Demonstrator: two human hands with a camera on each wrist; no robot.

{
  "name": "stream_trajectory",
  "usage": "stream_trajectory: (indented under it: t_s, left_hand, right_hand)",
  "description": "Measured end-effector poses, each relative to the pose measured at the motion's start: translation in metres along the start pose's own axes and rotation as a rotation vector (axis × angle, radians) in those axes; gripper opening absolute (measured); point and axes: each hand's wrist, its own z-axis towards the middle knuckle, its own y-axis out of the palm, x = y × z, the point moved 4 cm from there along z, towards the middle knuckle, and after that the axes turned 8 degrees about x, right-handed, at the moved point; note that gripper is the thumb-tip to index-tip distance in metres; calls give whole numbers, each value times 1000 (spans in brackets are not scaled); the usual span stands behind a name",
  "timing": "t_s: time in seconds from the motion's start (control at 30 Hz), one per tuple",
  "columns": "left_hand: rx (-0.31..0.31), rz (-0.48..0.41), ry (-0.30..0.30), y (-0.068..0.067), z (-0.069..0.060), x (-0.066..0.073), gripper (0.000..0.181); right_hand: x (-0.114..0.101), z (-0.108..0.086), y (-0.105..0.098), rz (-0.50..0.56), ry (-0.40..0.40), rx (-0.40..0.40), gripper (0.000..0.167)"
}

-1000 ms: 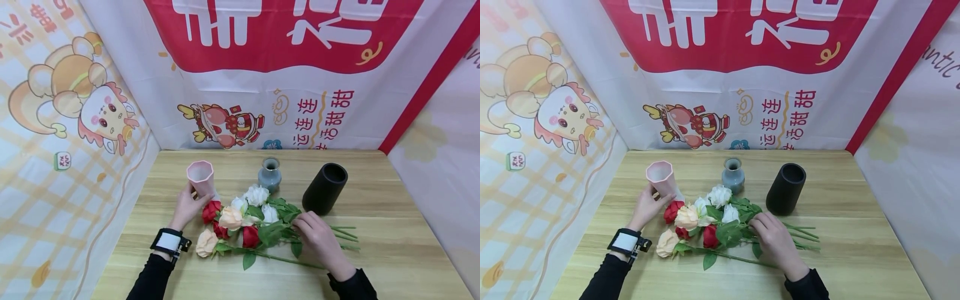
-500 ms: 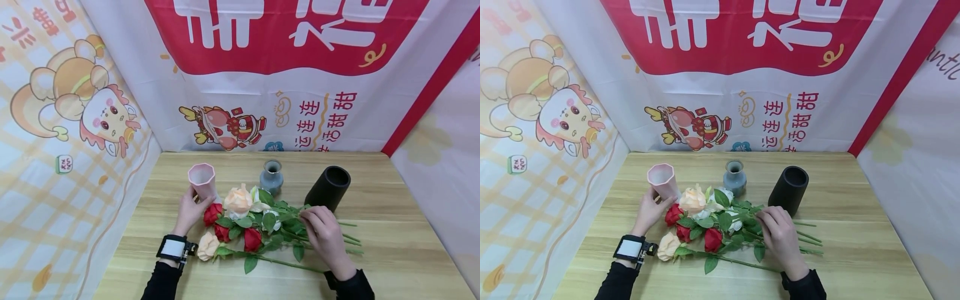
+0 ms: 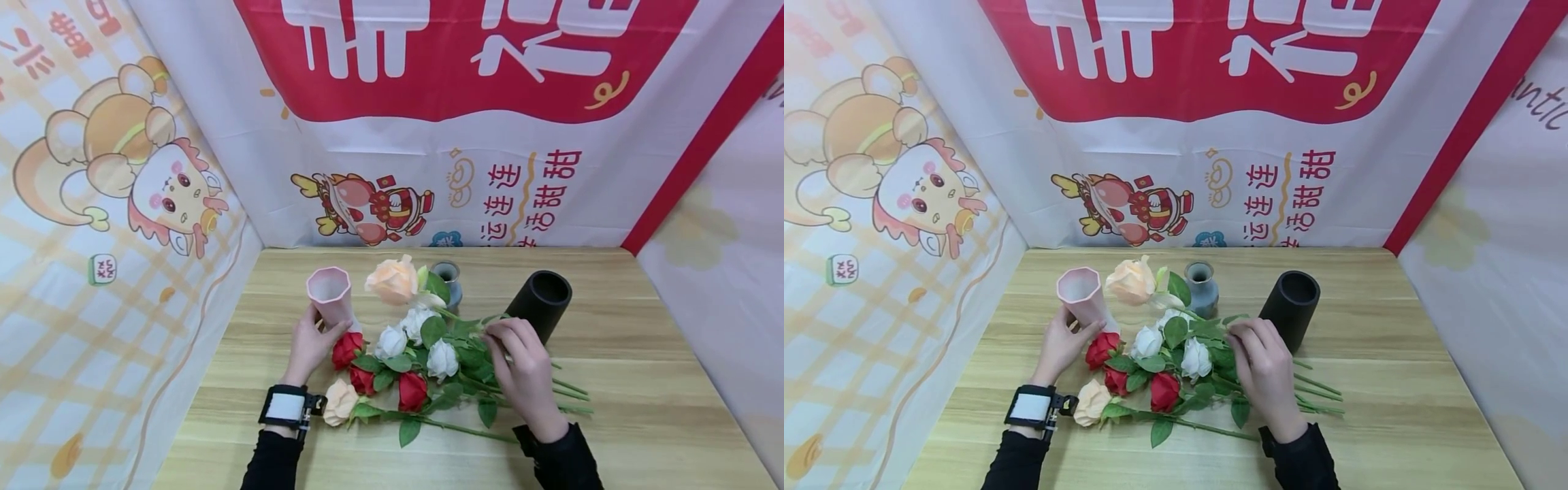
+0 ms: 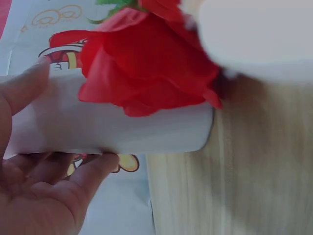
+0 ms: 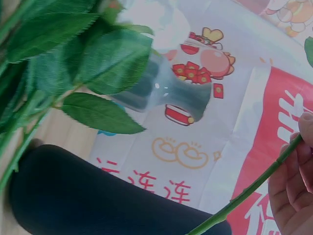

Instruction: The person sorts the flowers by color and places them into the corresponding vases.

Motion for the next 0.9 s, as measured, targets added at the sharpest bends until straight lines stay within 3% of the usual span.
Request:
stream_trajectory:
  t_s: [0.33,0.67,0.9]
  left_hand:
    - [61,34,-4,-1,-4,6,56]
    - [67,59,-5,1,-3,8,56]
    - [68,62,-22,3,-3,7,57]
  right_hand:
    - [-6,19,5,56,69,59,25]
    - [-38,55,-4,258,303,170,17]
    - [-38,63,4,405,426,186,13]
